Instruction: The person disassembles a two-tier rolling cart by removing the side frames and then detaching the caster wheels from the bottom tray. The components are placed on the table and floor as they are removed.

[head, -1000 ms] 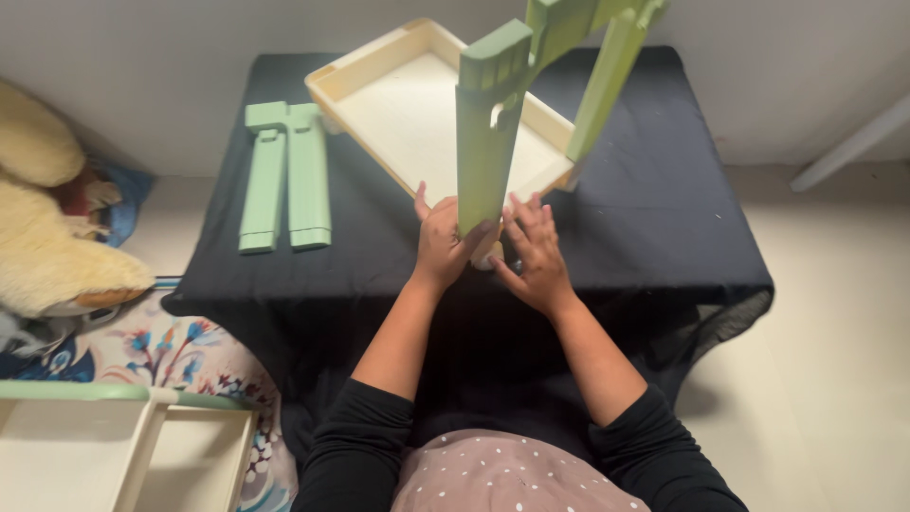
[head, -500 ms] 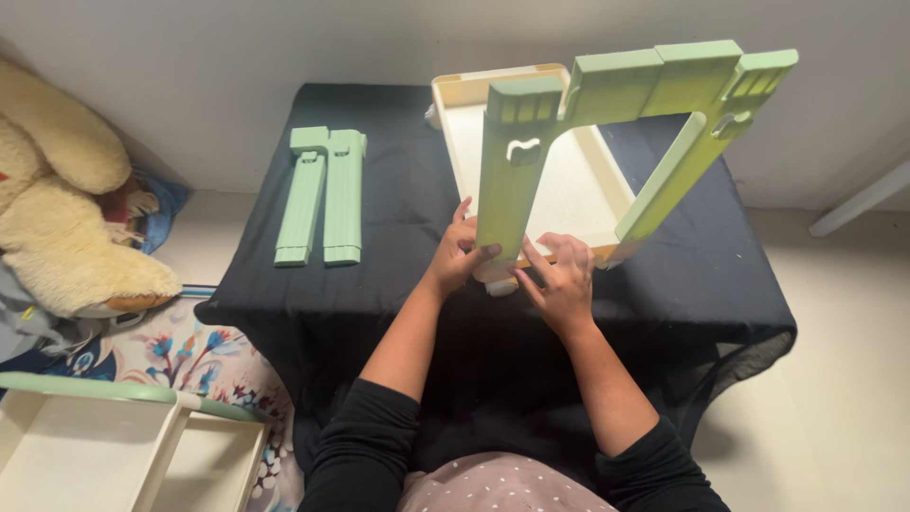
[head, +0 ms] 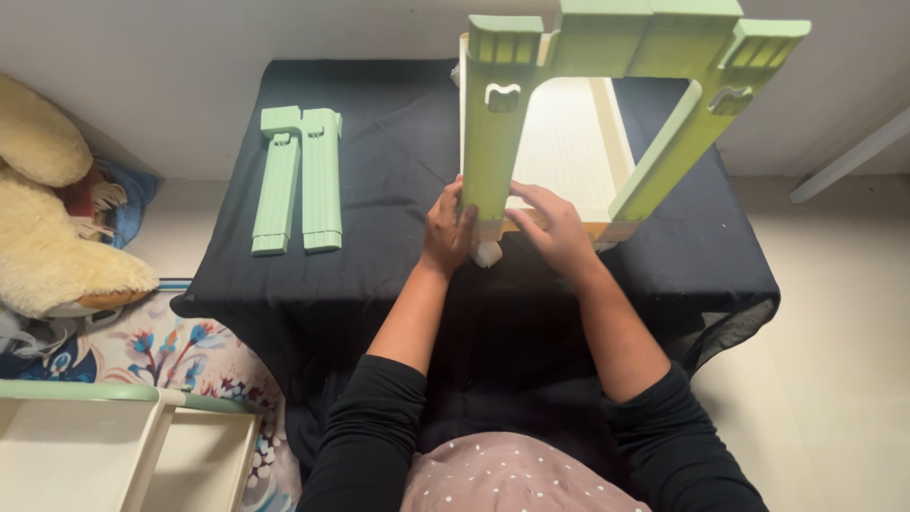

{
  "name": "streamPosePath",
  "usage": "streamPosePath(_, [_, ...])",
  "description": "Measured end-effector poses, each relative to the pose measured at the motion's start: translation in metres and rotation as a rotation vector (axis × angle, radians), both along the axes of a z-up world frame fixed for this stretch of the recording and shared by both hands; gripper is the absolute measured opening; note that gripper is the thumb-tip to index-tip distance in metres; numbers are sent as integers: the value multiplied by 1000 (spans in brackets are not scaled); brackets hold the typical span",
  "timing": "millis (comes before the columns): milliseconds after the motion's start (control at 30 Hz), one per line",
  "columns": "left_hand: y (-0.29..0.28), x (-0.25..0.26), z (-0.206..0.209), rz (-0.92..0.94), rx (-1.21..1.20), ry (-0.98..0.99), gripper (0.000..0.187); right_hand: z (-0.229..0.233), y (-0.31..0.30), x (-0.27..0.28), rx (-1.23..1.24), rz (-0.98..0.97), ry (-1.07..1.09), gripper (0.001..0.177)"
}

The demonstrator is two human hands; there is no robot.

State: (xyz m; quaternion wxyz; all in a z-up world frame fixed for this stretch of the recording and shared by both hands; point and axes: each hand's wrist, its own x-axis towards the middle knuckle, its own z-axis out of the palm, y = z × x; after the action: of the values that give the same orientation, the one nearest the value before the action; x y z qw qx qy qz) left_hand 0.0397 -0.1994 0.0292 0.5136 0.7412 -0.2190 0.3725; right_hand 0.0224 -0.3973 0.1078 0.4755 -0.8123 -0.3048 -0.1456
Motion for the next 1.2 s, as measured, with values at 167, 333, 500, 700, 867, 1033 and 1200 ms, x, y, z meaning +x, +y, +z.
streamPosePath(167, [2,2,-2,30,101,-79,43,7,1,13,152,235,348,34])
streamPosePath(333, [-1,-1,-12,18,105,-115,40,2,-6,10,168,279,455,38])
streamPosePath(500, [-4,4,-20,-23,-1,-41,40,-4,-3,14,229,297,485,41])
streamPosePath(700, [-4,0,-15,-30,-30,-24,41,-7,-1,16,302,361,454,37])
streamPosePath(867, [-1,-8,-5,-46,-5,-68,41,-6,-1,13,323,315,457,35])
streamPosePath(1033, [-7,-5,-7,86,35,-122,41,-10,5,12,337,247,403,37])
streamPosePath(1200, [-11,-6,-7,146,-13,-76,45,-8,21,5,329,157,251,40])
